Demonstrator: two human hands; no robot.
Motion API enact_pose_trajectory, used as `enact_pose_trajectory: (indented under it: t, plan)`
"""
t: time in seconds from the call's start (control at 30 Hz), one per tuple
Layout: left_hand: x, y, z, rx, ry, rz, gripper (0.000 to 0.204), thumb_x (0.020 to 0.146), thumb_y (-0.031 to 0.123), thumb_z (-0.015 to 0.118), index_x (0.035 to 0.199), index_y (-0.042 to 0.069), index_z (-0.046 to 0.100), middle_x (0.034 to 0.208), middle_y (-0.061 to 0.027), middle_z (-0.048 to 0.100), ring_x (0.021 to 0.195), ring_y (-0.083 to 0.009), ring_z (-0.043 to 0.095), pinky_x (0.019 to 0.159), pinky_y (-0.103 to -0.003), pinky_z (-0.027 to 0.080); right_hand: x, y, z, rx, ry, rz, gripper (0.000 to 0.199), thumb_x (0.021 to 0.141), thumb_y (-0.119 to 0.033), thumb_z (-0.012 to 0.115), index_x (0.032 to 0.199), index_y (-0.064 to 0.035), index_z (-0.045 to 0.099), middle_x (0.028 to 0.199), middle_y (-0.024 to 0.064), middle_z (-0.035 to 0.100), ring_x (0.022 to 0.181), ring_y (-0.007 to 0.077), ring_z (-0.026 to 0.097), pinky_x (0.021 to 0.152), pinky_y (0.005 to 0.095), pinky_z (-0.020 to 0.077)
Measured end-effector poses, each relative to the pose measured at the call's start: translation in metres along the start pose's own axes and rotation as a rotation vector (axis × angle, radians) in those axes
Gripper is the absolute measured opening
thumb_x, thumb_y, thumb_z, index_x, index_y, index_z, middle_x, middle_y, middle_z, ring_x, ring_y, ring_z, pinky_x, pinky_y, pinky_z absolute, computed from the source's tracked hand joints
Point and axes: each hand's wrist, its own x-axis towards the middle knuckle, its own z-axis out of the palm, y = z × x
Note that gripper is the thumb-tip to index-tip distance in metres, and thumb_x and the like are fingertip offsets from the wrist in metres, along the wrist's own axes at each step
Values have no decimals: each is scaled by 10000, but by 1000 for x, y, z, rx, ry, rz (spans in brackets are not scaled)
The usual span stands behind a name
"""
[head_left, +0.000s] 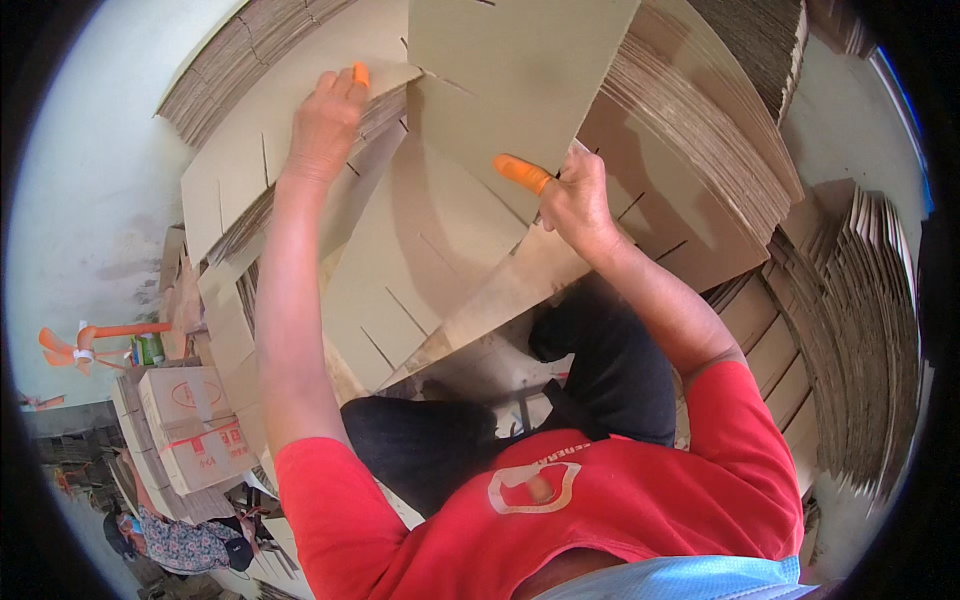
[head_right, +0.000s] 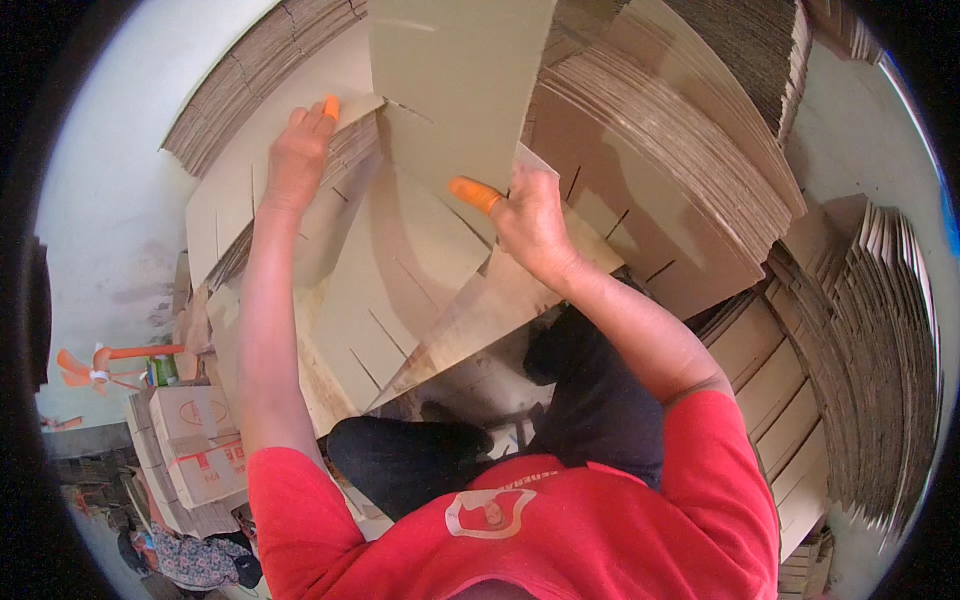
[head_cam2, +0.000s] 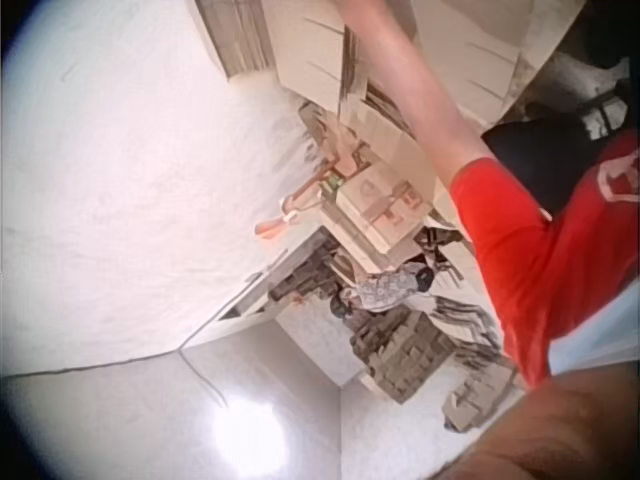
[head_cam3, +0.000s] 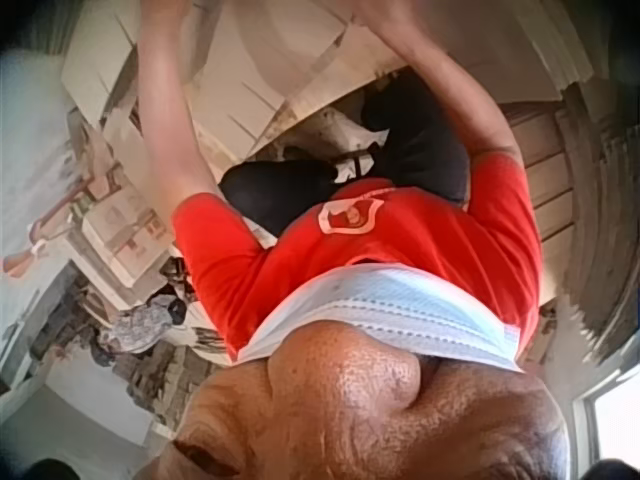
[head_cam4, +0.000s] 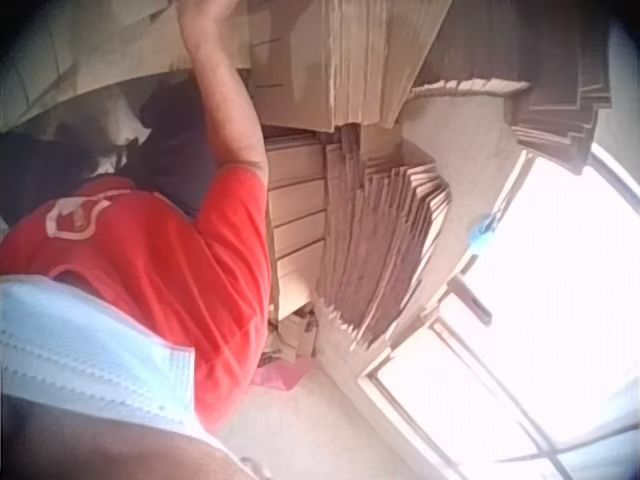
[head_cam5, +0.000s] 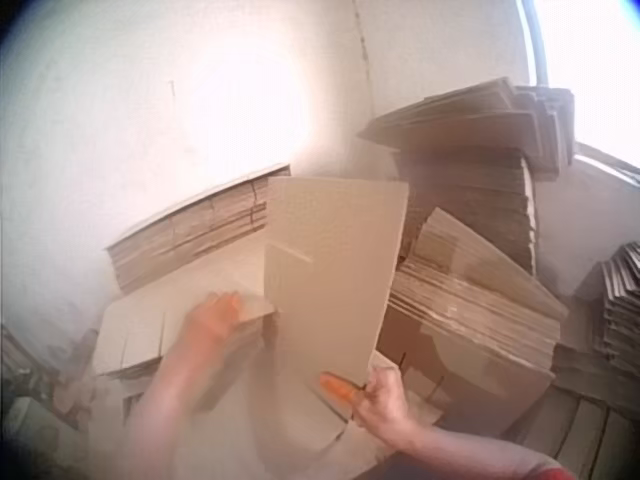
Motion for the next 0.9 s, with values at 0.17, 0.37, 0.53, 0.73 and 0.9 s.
enact_pose_trajectory:
  t: [0.17, 0.37, 0.53, 0.73, 0.9]
  plan:
    - [4, 49, -33, 41, -6, 100, 271, 672, -8, 623, 943, -24, 617, 878, -68, 586, 876, -188, 550, 633, -260, 547, 1, 0, 3, -75, -32, -28, 270, 843, -140, 718, 1044, 16, 627, 809, 171, 664, 639, 147, 457, 633, 324, 477]
    - [-6, 70, -60, 94, -157, 66, 300, 666, -41, 617, 965, -63, 612, 923, -104, 582, 871, -203, 554, 628, -279, 550, 2, -16, -7, -198, 30, -120, 289, 836, -205, 735, 962, 24, 611, 735, 175, 626, 552, 213, 460, 563, 341, 467]
    - [-13, 98, -80, 91, -159, 98, 279, 650, -16, 635, 926, -53, 625, 916, -105, 586, 860, -199, 550, 619, -271, 546, 5, -51, -19, -327, 40, -214, 269, 828, -199, 732, 936, 15, 611, 704, 183, 632, 523, 262, 535, 550, 353, 477]
    - [-22, 167, -102, -316, -19, -165, 321, 732, 140, 734, 976, -41, 629, 862, -100, 592, 818, -219, 563, 629, -319, 528, 10, -35, -13, -170, 90, -30, 242, 842, -159, 705, 993, 10, 619, 735, 209, 619, 547, 288, 523, 577, 341, 487]
    - [-8, 113, -83, -495, 185, -498, 496, 725, 345, 781, 1007, -33, 625, 827, -111, 639, 810, -257, 548, 641, -379, 482, 2, -10, -14, -210, 82, 9, 239, 849, -152, 697, 1013, 2, 617, 749, 214, 623, 565, 307, 519, 597, 343, 493]
